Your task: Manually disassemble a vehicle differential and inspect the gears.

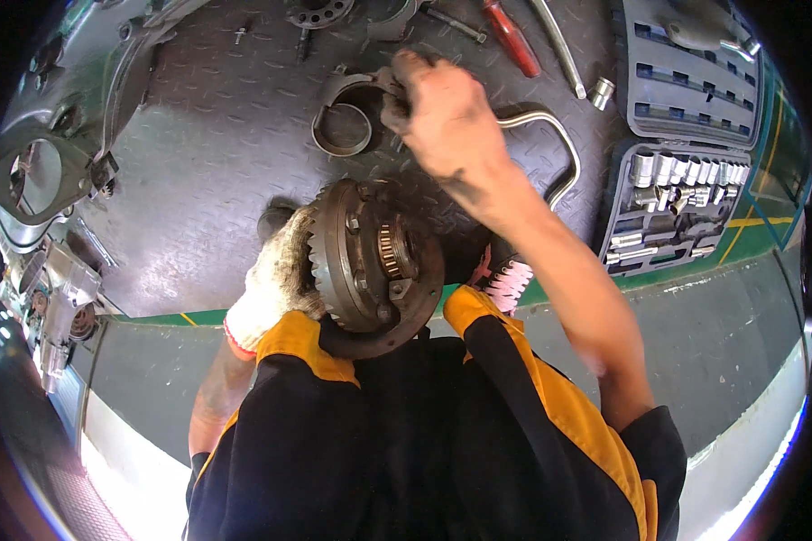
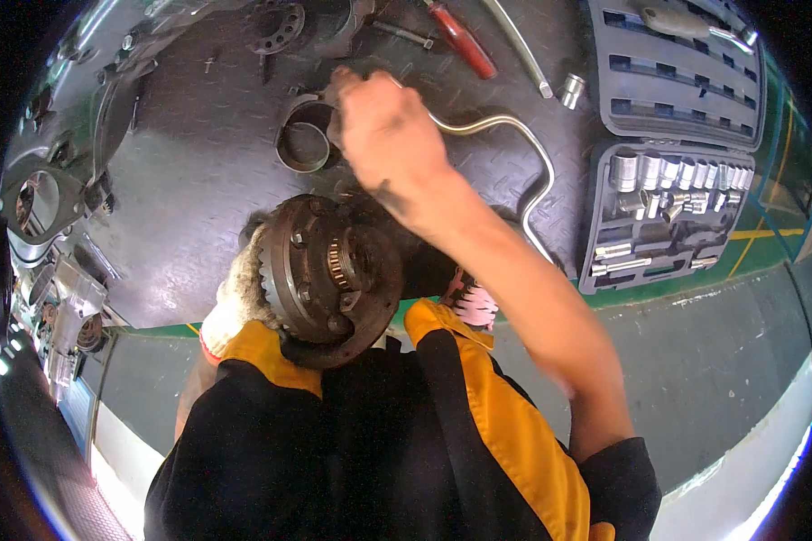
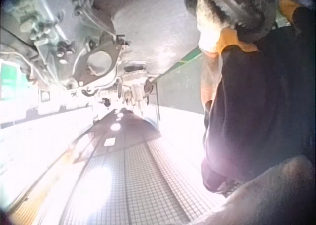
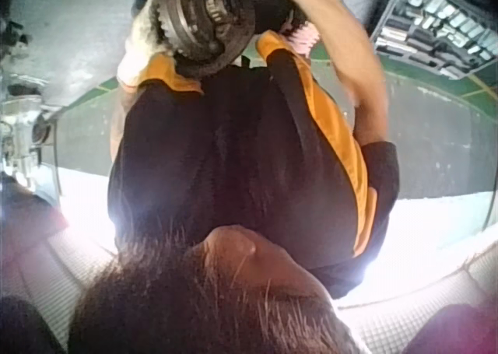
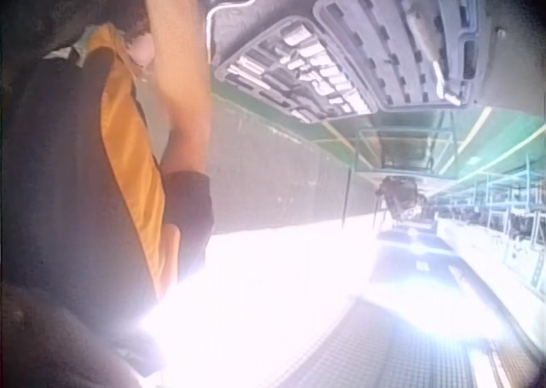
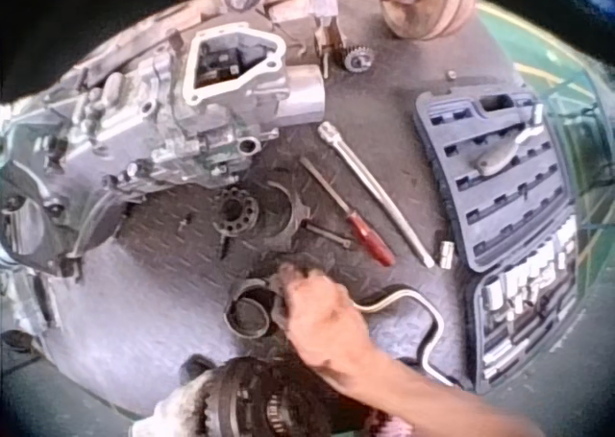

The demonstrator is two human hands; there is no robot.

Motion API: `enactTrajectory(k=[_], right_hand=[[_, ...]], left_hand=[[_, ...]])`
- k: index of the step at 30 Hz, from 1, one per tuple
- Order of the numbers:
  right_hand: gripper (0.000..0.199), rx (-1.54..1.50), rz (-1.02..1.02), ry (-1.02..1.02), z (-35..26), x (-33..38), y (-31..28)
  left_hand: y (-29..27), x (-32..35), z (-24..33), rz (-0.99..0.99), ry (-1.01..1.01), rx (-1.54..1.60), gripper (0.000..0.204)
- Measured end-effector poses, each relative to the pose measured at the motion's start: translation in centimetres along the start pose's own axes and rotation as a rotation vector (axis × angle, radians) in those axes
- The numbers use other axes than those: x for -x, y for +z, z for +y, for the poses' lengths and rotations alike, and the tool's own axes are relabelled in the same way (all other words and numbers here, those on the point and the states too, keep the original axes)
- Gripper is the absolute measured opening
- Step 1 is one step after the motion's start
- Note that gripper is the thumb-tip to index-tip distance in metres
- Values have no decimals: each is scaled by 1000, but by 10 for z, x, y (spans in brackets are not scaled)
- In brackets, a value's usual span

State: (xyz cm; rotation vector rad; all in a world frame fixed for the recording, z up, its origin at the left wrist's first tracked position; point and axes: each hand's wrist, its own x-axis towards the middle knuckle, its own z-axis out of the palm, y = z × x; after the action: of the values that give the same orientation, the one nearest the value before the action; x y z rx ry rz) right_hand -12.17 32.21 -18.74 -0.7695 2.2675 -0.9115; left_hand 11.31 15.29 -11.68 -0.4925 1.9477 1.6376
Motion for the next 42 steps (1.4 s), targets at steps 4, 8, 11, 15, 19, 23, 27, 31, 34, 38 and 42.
enactTrajectory(k=[4, 8, 11, 15, 19, 23, 27, 31, 34, 38, 42], right_hand=[[17, -759, -158, 271, 27, 4, -37], [47, -1000, -472, 503, 38, 16, -66], [49, -865, -514, 321, 31, 26, -67], [62, -1023, -486, 97, 19, 31, -54], [49, -885, -419, -80, 20, 26, -37], [39, -955, -383, -342, 21, 34, -15], [45, -1040, -388, -287, 15, 50, 0], [52, -1121, -393, -250, 12, 56, 2], [50, -911, -324, -168, 14, 55, 3], [46, -956, -357, -143, 17, 57, 7], [52, -1078, -383, -73, 16, 65, 9]], left_hand=[[3, 0, -2, -1, 17, 14, 116], [6, 1, -3, 7, 46, 8, 116], [7, 2, -4, 1, 62, 7, 116], [7, 0, -7, -7, 73, -5, 116], [10, -5, -9, -16, 34, -3, 108], [20, -5, -9, -1, -171, -244, 101], [28, -2, -5, 11, -313, -385, 98], [29, -4, -1, 32, -348, -346, 98], [29, -10, 2, 42, -355, -310, 98], [27, -14, 6, 54, -359, -280, 98], [25, -12, 9, 74, -366, -252, 97]])
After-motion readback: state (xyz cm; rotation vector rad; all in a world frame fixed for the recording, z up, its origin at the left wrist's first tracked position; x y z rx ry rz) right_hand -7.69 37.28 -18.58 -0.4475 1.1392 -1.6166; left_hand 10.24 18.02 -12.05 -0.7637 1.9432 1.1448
